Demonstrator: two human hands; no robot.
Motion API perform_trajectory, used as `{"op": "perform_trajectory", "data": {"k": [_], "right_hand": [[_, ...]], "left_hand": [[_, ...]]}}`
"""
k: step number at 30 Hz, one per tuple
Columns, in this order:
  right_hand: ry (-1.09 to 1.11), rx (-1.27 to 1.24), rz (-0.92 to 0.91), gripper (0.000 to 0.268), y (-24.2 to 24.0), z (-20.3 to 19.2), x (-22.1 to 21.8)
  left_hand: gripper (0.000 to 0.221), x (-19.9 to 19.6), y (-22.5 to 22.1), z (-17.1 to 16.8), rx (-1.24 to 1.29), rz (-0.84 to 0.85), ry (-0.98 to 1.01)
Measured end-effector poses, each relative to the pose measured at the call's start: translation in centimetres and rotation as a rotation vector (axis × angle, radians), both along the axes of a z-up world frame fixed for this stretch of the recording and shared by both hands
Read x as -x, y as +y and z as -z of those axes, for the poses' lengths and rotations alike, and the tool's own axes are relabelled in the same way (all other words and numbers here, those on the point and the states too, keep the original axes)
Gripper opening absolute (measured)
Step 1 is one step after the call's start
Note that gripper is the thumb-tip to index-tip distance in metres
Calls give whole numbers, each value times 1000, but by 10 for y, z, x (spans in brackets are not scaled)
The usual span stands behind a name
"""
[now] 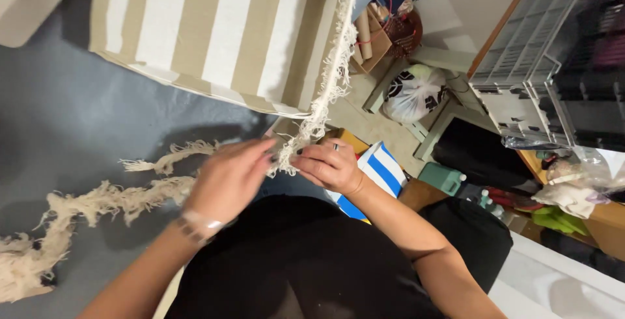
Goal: Decorating a fabric basket by attaching a fringed trim using a hot glue gun
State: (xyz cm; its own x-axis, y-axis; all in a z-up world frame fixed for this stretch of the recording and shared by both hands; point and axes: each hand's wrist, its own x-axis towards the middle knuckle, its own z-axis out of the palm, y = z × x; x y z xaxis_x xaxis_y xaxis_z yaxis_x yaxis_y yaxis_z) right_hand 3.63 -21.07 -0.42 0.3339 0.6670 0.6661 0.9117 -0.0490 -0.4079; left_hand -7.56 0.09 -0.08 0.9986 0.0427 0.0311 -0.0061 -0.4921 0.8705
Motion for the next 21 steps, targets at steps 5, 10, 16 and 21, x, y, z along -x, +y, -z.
{"op": "perform_trajectory", "data": {"k": [5,10,16,21], "right_hand": [[-16,12,-68,17,-12,12,-1],[14,78,-78,17,-30,-8,-10],[1091,90,125,33,-34,-6,-25],[1712,-123,213,2,-23,9,-25]], "left_hand": [[30,-42,-45,23,307,-31,150],[21,-40,-61,36,343,-163,183],[11,-30,-62,38,-304,-199,-292],[28,-25,-50,39,-236,-135,-326]]}}
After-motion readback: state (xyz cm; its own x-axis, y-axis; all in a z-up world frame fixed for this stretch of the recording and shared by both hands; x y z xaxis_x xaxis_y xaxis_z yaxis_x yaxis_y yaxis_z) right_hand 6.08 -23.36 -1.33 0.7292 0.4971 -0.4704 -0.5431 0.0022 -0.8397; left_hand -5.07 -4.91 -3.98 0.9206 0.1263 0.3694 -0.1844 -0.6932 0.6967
